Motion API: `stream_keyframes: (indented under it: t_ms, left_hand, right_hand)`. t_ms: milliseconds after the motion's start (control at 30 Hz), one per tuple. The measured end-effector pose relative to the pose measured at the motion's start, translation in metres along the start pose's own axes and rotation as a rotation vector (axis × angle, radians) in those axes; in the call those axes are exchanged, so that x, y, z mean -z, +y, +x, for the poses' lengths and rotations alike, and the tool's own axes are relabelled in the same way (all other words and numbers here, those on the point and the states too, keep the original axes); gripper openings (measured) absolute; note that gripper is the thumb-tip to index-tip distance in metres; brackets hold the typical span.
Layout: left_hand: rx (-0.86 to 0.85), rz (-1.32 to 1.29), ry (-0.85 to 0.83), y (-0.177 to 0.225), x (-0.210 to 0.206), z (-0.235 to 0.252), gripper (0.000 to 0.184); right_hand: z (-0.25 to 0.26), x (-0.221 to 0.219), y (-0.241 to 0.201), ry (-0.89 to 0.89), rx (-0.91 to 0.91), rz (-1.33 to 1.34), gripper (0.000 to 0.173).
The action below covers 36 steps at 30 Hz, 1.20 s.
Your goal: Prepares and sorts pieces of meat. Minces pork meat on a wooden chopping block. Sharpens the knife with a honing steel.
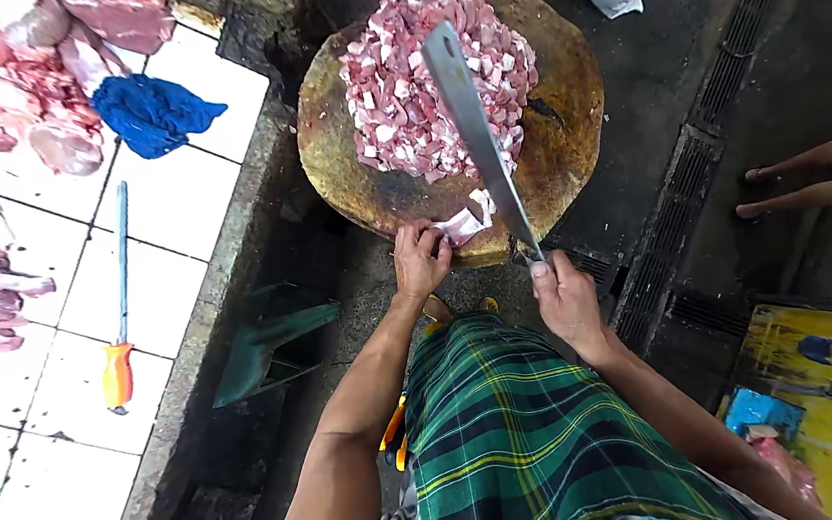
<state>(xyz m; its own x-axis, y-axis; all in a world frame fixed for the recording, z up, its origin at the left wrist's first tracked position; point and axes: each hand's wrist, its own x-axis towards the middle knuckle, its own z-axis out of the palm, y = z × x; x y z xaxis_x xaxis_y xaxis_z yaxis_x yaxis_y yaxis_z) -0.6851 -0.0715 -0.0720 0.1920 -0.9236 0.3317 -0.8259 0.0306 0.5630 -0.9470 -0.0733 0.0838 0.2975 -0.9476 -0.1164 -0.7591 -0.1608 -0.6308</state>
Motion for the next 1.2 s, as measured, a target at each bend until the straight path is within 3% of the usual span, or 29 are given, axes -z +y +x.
stream_keyframes:
  t_ms: [67,167,267,333,433,500,633,700,833,967,1067,1200]
  left_hand:
    - [-0.032,0.033,-0.041,-0.002,-0.006,-0.002,0.024]
    - [-0.035,0.043,-0.097,-0.006,-0.009,0.001,0.026]
    - [-0.002,-0.018,-0.062,-0.004,0.0,-0.002,0.024]
    - [0.006,-0.058,0.014,-0.003,0.004,0.001,0.023]
    - [-0.017,-0.049,0.069,0.0,0.003,0.002,0.019]
    - [-0.039,-0.013,0.028,-0.003,0.0,0.004,0.02]
    - [-0.023,0.03,-0.073,-0.009,-0.002,0.004,0.025]
    - [0.011,-0.007,-0.047,-0.008,0.006,0.001,0.024]
    - [0.042,-0.053,0.086,-0.007,0.012,-0.006,0.021]
    - [0.027,0.01,0.076,-0.005,0.003,-0.003,0.023]
    - [0.003,0.083,-0.062,-0.01,-0.004,-0.001,0.03]
    - [0.063,0.022,-0.088,-0.012,0.004,-0.007,0.029]
  right_hand:
    - [-0.001,-0.018,0.016,-0.088,-0.003,-0.058,0.054]
    - [0.009,-0.016,0.031,-0.35,-0.289,-0.232,0.066]
    - [0.008,0.01,0.02,-0.298,-0.389,-0.189,0.068]
    - [0.007,0.02,0.009,-0.19,-0.309,-0.096,0.063]
    - [0.0,0.006,-0.002,-0.031,-0.042,0.066,0.055]
    - [0.0,-0.015,0.004,-0.038,0.057,0.056,0.054]
    - [0.012,-0.021,0.022,-0.393,-0.274,-0.181,0.067]
    - [0.014,-0.001,0.016,-0.378,-0.335,-0.161,0.066]
    - [0.003,0.016,-0.002,-0.128,-0.138,0.028,0.057]
    - [0.002,-0.022,0.005,-0.067,0.07,0.043,0.055]
    - [0.007,-0.03,0.017,-0.383,-0.184,-0.165,0.064]
    - [0.008,0.003,0.005,-0.375,-0.314,-0.15,0.066]
